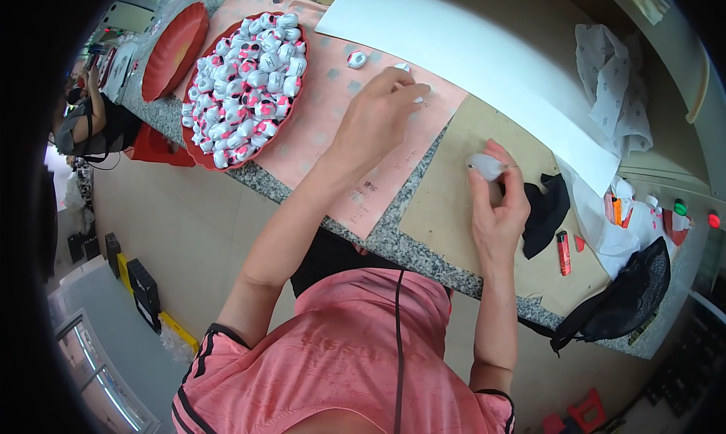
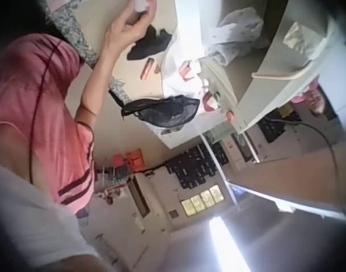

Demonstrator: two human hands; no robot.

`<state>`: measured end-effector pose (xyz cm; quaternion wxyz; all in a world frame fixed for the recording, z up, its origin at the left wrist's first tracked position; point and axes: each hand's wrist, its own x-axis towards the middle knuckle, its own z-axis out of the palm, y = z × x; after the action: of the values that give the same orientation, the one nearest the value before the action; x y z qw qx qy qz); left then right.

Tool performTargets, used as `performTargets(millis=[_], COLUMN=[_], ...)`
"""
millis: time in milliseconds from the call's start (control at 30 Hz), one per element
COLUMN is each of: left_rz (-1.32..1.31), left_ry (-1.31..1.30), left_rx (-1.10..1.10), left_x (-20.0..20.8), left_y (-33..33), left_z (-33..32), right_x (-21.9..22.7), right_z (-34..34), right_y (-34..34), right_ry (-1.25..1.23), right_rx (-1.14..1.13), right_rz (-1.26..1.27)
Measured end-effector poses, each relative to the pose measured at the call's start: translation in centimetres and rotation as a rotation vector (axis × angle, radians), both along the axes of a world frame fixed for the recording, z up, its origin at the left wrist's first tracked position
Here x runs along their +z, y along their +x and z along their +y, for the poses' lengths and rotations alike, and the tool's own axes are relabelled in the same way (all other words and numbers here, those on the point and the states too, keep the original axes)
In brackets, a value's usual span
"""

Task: Applying glue to small white plastic pieces and attaching them to red floral bases.

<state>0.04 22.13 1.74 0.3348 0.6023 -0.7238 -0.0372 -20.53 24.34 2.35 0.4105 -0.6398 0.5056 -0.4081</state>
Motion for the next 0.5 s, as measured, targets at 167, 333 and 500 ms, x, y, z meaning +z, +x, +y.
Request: performTargets(millis=[167, 333, 500], left_rz=[1.386, 1.951, 1.959], left_ry=[0.456, 0.456, 0.418], left_rx=[-0.028, -0.05, -0.037], left_x=[2.6, 2.1, 1.5], left_y=[1.1, 1.6, 1.6], left_z=[5.1, 9.3, 10.6], right_x=[2.5, 4.2, 3.9], right_z=[2.1, 3.4, 3.7], right_y=[0.7, 2.0, 3.2], right_ry=[0.004, -0.038, -0.1], right_rx=[0.069, 0.141, 0.2], right_rz=[-0.176, -0.184, -0.137])
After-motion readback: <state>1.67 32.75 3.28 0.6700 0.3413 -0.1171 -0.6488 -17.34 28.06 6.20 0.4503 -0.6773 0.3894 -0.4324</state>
